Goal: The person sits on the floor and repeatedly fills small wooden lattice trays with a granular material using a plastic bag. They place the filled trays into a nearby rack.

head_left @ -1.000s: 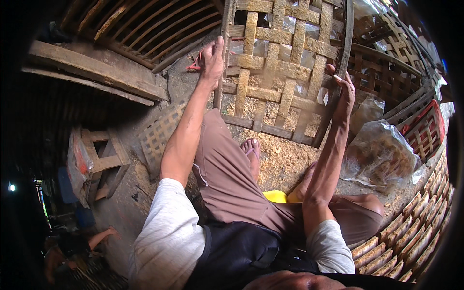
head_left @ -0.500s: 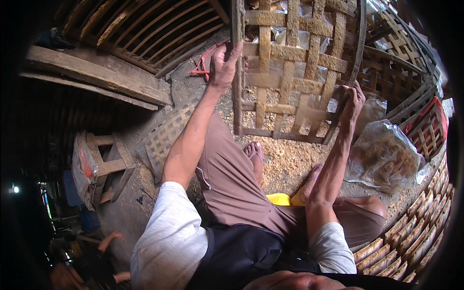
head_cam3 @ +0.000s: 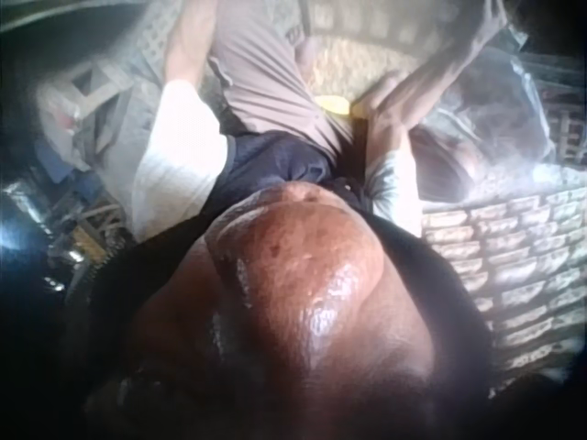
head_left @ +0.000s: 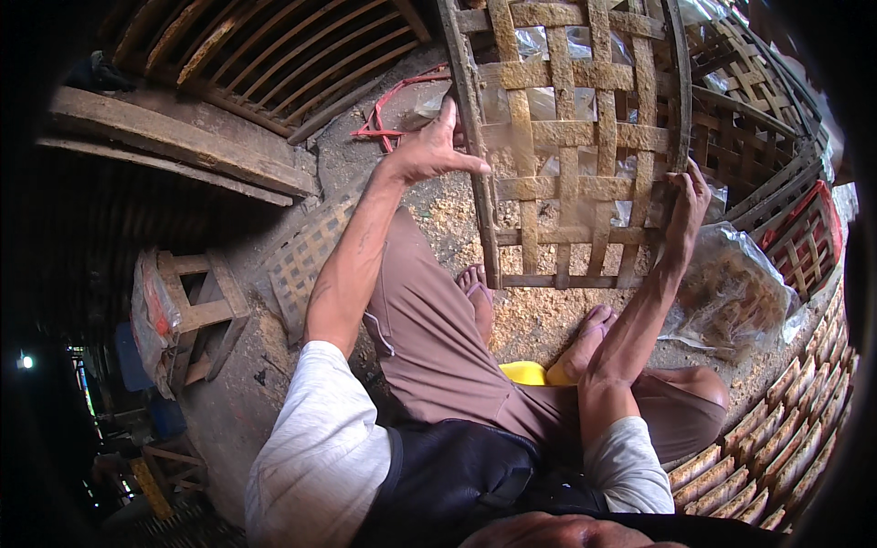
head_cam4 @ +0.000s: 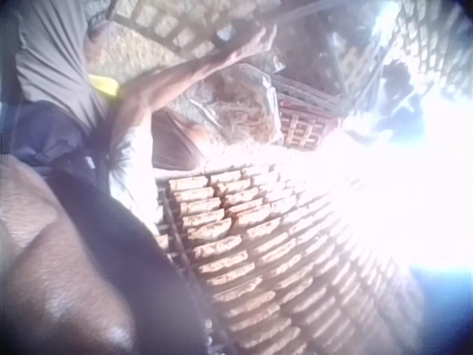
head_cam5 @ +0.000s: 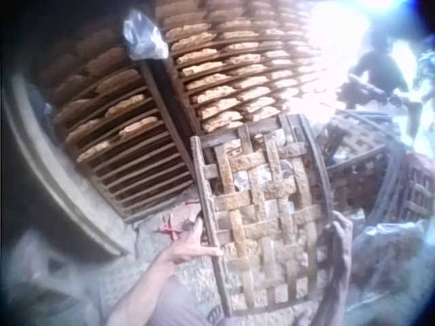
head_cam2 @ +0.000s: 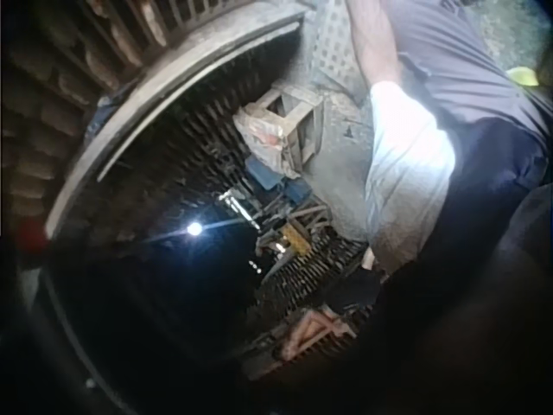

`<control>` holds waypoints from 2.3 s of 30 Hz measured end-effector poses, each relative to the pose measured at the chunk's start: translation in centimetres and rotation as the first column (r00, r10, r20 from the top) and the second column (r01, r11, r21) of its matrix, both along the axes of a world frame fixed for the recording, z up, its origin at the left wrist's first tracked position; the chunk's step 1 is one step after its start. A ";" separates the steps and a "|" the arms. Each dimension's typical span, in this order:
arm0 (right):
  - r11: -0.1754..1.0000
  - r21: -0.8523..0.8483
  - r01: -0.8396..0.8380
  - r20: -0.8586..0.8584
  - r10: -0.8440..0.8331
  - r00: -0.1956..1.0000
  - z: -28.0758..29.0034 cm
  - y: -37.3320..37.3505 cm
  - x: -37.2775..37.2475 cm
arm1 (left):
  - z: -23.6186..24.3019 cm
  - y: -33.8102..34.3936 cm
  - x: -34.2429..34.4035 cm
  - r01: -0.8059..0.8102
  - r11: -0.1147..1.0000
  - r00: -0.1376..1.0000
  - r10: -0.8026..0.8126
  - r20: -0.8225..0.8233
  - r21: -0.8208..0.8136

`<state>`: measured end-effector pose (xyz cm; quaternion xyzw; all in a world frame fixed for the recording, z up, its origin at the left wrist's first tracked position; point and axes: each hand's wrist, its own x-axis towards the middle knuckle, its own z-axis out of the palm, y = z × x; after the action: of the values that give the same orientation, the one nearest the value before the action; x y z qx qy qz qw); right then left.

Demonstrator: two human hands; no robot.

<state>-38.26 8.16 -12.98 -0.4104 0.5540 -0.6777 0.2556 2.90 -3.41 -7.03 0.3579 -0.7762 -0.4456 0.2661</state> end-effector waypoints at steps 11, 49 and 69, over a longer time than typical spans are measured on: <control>1.000 -0.030 0.004 0.056 -0.002 0.998 0.7 0.1 1.2 | 0.3 -0.6 -0.2 -0.038 0.999 0.999 0.036 0.038 0.038; 0.967 -0.182 0.180 0.363 -0.104 0.926 2.3 -0.2 3.0 | 2.7 0.4 -2.1 0.030 0.999 0.972 -0.019 -0.233 0.043; 0.942 -0.242 0.233 0.289 -0.159 0.944 5.1 1.2 2.7 | 3.6 1.4 -2.1 -0.058 0.984 0.990 0.077 -0.115 0.166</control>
<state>-35.51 9.36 -7.90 -0.2895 0.4547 -0.8183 0.1994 0.79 -2.05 -3.45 0.3767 -0.7072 -0.5189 0.2978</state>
